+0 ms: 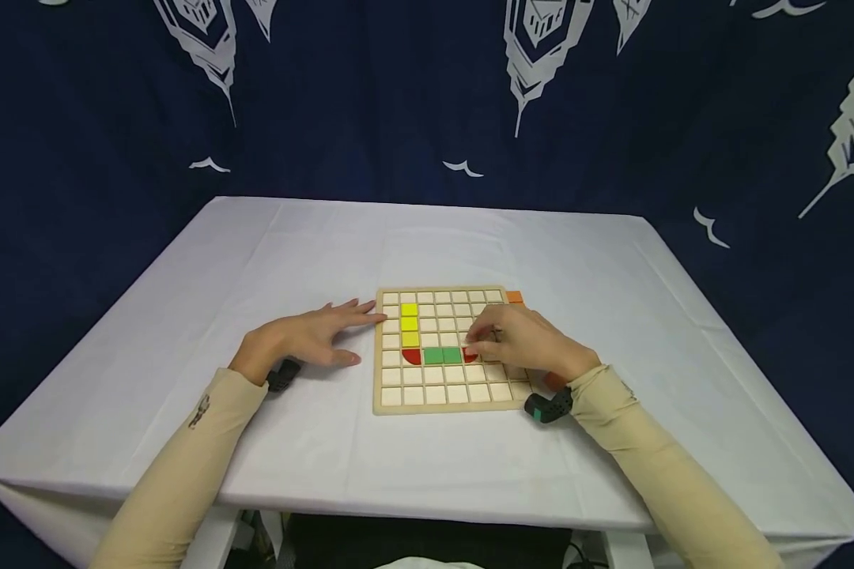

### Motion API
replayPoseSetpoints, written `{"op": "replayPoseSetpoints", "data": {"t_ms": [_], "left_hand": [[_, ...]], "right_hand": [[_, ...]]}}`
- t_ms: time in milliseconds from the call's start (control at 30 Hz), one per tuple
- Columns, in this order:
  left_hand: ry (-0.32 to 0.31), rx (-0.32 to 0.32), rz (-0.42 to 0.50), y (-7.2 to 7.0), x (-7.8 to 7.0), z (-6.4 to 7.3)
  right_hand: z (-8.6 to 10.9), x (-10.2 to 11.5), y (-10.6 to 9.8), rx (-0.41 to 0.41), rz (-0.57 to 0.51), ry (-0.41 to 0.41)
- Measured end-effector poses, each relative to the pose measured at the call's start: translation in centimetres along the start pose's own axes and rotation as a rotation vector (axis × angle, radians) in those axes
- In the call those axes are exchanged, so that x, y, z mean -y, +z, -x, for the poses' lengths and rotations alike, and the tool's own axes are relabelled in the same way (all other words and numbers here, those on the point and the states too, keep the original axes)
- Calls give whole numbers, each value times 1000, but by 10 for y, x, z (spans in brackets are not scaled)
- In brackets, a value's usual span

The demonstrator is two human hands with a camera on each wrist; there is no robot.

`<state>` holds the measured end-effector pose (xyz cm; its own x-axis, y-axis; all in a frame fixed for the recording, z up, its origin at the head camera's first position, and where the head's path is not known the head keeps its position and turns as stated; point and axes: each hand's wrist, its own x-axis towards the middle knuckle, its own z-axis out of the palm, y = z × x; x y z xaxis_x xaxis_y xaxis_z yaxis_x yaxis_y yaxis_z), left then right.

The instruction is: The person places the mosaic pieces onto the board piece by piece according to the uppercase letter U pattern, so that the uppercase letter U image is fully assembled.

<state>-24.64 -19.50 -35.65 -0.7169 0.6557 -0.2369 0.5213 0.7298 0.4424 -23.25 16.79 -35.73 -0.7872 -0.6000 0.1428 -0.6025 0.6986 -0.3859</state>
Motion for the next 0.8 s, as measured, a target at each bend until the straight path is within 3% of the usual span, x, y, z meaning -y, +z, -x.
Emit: {"op": "replayPoseSetpoints", "data": {"t_ms": [167,300,467,800], "left_hand": [[0,-8,-5,0,2,0],[-10,-5,-18,-1,2,0],[-9,-4,-13,-1,1,0],[7,-7,-9,2,1,-3]], "right_hand": [[5,-35,-14,-122,88,156],[10,-56,-16,-97,111,199],[9,-60,-14,-77,105,163],[14,-53,-17,-16,102,246]]}}
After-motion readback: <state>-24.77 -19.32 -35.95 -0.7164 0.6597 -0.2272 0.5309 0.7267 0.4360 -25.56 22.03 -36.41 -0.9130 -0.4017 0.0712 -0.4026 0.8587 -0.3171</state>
